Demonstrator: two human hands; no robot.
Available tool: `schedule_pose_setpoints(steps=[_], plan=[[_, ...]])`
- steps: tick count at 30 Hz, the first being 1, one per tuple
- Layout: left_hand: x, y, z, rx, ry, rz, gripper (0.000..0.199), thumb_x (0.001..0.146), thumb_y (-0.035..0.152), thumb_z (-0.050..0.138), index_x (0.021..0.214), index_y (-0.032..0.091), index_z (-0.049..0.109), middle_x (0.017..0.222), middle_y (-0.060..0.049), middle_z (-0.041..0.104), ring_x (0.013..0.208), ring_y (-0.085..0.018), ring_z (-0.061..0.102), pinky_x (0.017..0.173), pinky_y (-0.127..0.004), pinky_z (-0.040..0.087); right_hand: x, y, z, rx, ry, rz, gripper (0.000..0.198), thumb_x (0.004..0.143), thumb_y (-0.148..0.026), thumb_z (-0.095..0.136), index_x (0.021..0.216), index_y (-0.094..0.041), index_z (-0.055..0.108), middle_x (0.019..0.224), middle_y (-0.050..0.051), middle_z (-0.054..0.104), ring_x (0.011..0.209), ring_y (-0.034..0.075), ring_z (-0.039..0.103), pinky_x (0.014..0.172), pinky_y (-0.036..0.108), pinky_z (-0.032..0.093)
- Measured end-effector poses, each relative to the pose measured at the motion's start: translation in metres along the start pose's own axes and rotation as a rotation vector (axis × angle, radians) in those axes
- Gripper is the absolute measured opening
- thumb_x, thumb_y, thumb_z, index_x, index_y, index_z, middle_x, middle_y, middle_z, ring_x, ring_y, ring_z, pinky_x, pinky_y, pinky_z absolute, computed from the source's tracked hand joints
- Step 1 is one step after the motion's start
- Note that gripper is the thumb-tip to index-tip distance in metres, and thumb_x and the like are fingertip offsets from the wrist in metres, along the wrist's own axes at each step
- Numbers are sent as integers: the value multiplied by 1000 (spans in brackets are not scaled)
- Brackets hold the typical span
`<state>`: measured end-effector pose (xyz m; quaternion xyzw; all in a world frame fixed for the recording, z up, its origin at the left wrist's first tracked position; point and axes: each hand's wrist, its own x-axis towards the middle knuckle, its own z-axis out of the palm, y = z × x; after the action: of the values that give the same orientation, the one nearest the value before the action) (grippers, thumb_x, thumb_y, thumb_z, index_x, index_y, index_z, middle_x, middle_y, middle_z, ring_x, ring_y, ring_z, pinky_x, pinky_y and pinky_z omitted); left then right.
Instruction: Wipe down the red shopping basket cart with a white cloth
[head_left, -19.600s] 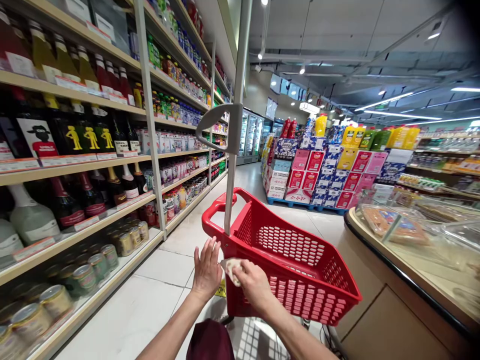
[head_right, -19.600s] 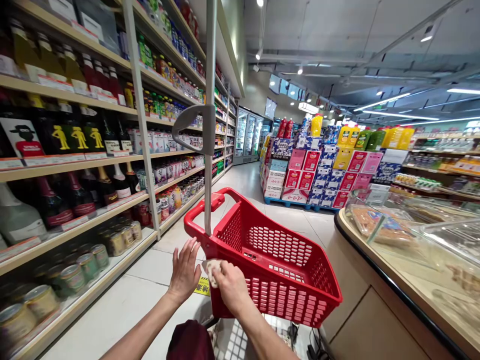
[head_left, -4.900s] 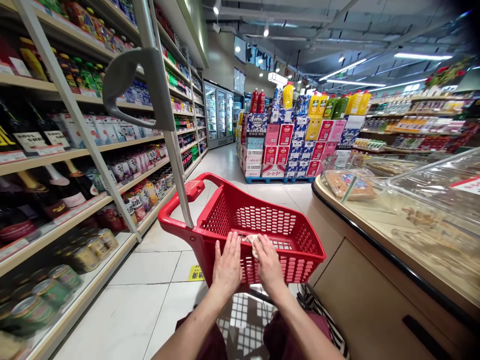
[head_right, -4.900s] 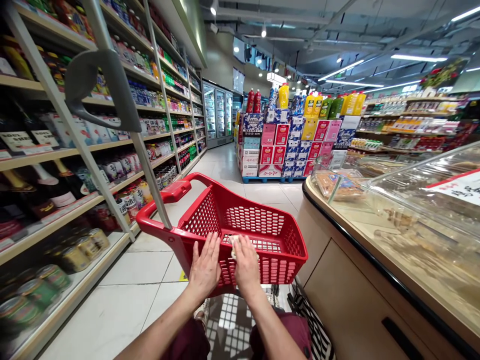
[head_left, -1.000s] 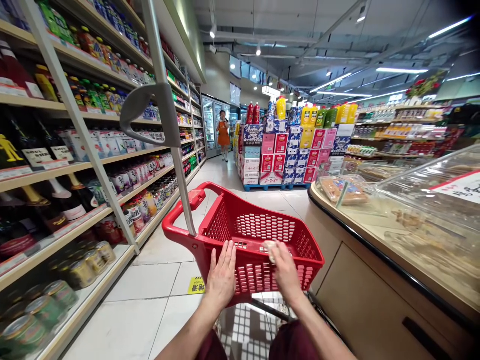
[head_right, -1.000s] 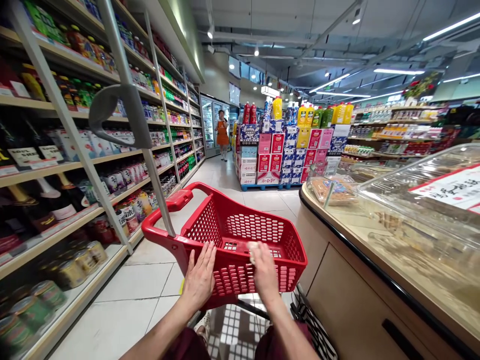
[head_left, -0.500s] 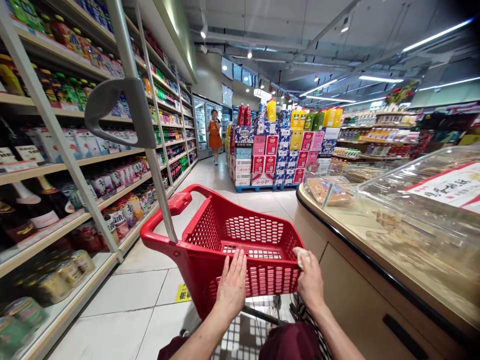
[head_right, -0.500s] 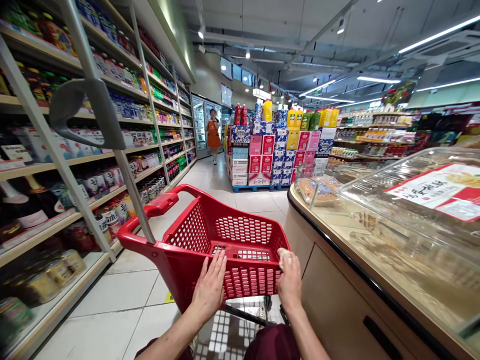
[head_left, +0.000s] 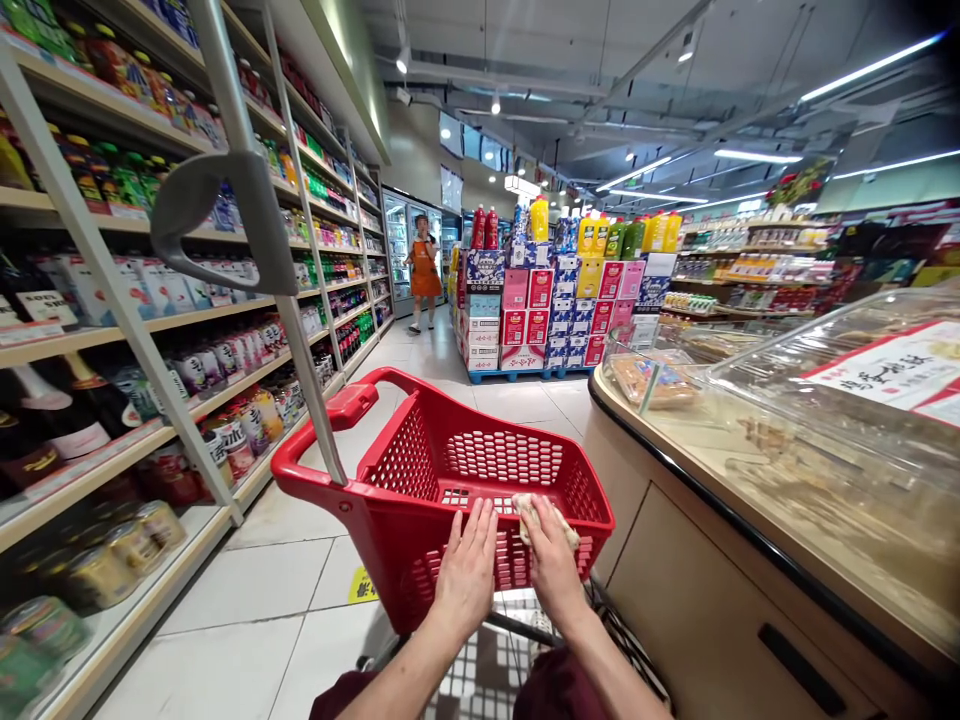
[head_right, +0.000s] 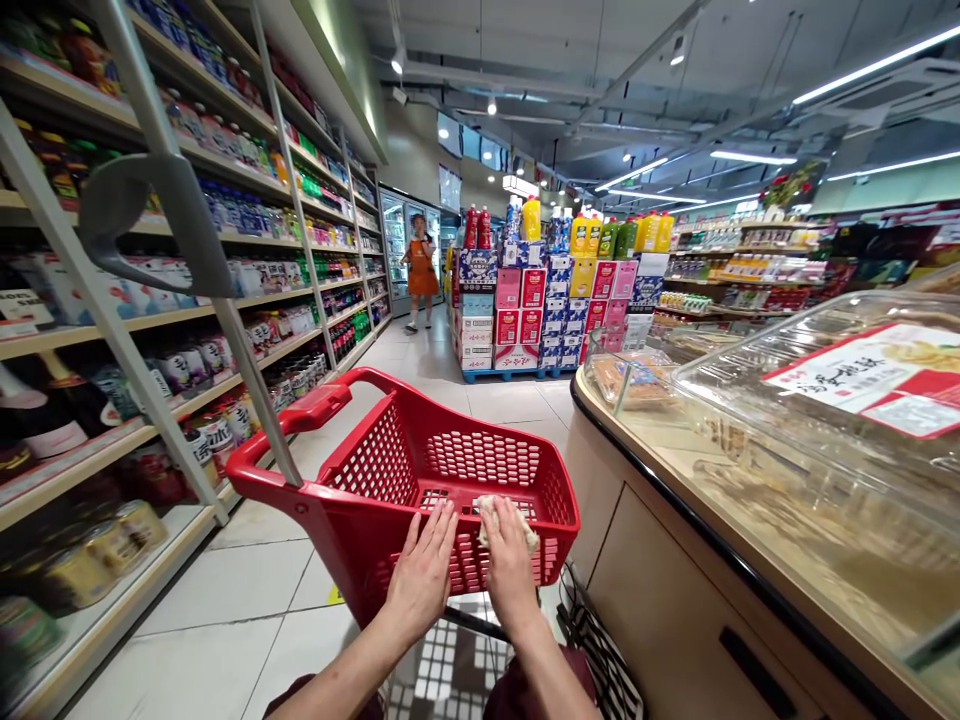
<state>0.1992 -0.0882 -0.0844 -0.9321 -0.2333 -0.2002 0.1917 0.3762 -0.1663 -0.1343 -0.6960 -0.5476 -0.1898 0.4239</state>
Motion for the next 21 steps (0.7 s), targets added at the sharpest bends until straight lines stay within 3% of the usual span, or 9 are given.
schedule_pose_setpoints(steps=[2,6,11,16,21], plan=[[-1,-6,-2,15,10,-28,67,73,21,41,136,7,22,143,-12,25,133,-24,16,107,-43,11,3,0,-2,5,10,7,63,71,1,29,126,-24,45,134,5,40,128,20,27,102,47,31],[-4,-11,-5,44,16,-41,66,72,19,41,135,8,24,142,-12,26,133,-23,16,108,-42,11,5,0,-1,-92,143,177,58,72,0,28,123,-18,49,132,11,41,128,25,27,100,52,32],[-11,-16,-9,51,20,-49,64,74,21,40,134,7,25,143,-12,25,133,-23,14,108,-42,10,6,-32,13,25,-21,-78,63,73,2,28,129,-23,40,135,6,39,129,20,27,102,48,31],[-22,-36,-18,68,20,-97,66,72,20,41,135,8,25,144,-10,22,134,-22,11,108,-43,8,8,-44,16,-31,126,57,64,73,3,27,129,-23,40,138,6,36,130,22,23,103,50,28],[-29,-51,-27,97,40,-121,65,72,18,40,134,7,26,143,-10,25,134,-22,12,108,-41,10,16,-84,37,65,-22,-117,66,72,4,27,132,-21,35,137,8,36,130,21,23,102,46,33]])
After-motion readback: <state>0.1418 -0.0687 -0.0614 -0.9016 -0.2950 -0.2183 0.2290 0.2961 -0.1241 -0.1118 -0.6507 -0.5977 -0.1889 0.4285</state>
